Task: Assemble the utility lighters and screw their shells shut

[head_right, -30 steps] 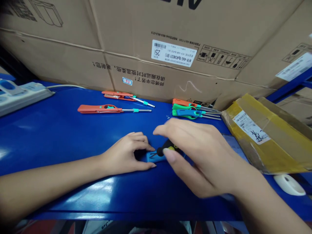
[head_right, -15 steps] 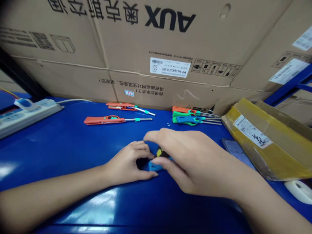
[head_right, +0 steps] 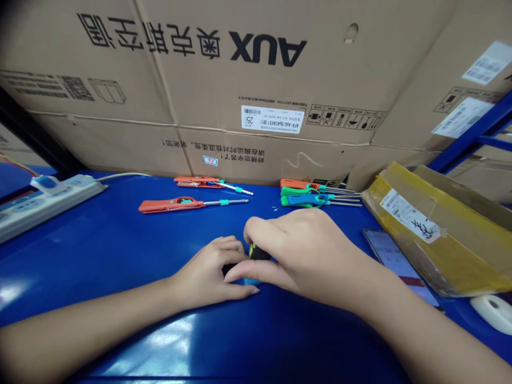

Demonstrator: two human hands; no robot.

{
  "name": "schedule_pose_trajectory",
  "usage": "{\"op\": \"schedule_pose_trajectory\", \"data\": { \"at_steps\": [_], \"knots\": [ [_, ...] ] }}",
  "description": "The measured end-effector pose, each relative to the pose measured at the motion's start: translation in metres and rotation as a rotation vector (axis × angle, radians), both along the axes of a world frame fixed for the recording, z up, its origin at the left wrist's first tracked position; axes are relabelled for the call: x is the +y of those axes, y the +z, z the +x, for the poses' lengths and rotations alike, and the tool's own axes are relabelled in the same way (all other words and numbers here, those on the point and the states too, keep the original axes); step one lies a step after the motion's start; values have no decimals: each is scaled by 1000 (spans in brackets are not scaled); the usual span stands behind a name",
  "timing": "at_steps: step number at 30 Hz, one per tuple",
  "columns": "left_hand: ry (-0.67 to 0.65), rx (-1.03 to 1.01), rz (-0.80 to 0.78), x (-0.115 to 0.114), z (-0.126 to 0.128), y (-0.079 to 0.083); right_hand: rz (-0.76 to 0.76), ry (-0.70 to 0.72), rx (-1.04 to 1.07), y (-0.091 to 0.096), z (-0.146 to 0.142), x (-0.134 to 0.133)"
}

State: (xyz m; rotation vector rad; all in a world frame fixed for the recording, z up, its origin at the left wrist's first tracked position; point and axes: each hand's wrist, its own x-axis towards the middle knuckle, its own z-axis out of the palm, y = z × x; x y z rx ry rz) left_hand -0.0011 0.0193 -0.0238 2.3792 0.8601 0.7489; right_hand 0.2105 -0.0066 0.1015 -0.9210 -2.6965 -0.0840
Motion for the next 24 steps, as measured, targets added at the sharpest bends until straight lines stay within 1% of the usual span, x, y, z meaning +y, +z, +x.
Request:
{"op": "schedule_pose_trajectory", "data": {
  "at_steps": [2, 4, 6, 7, 11, 12, 14, 16, 18, 19, 22, 23, 24],
  "knots": [
    [-1, -3, 2, 0, 0, 0, -28, 48, 18, 2, 0, -2],
    [-1, -9, 1, 0, -1, 1, -107, 129, 34, 5, 0, -4],
    [-7, -10, 0, 0, -1, 1, -134, 156, 39, 5, 0, -5],
    [-9, -9, 0, 0, -1, 1, -107, 146, 33, 4, 1, -5],
    [-13, -2, 4, 1, -1, 0, 109, 57, -8, -5, 2, 1],
    [-11, -1, 5, 1, -1, 0, 136, 43, -7, -6, 2, 2],
    [-7, -3, 7, 1, -1, 0, 95, 49, 4, -3, 1, 1],
    [-7, -6, 9, 0, -1, 0, -33, 100, -5, 2, 0, -1],
    [-13, -8, 9, 0, 0, 1, -97, 125, -40, 6, -2, -2],
    [-17, -6, 8, 0, 0, 2, -78, 116, -56, 6, -4, -2],
    [-18, -2, 5, 1, 0, 3, 42, 22, -71, 7, -8, 0],
    [-15, -1, 2, 1, 0, 3, 54, 0, -65, 7, -8, 1],
    [-12, 2, 1, 1, 0, 3, 36, 0, -58, 8, -9, 2]
  ]
}}
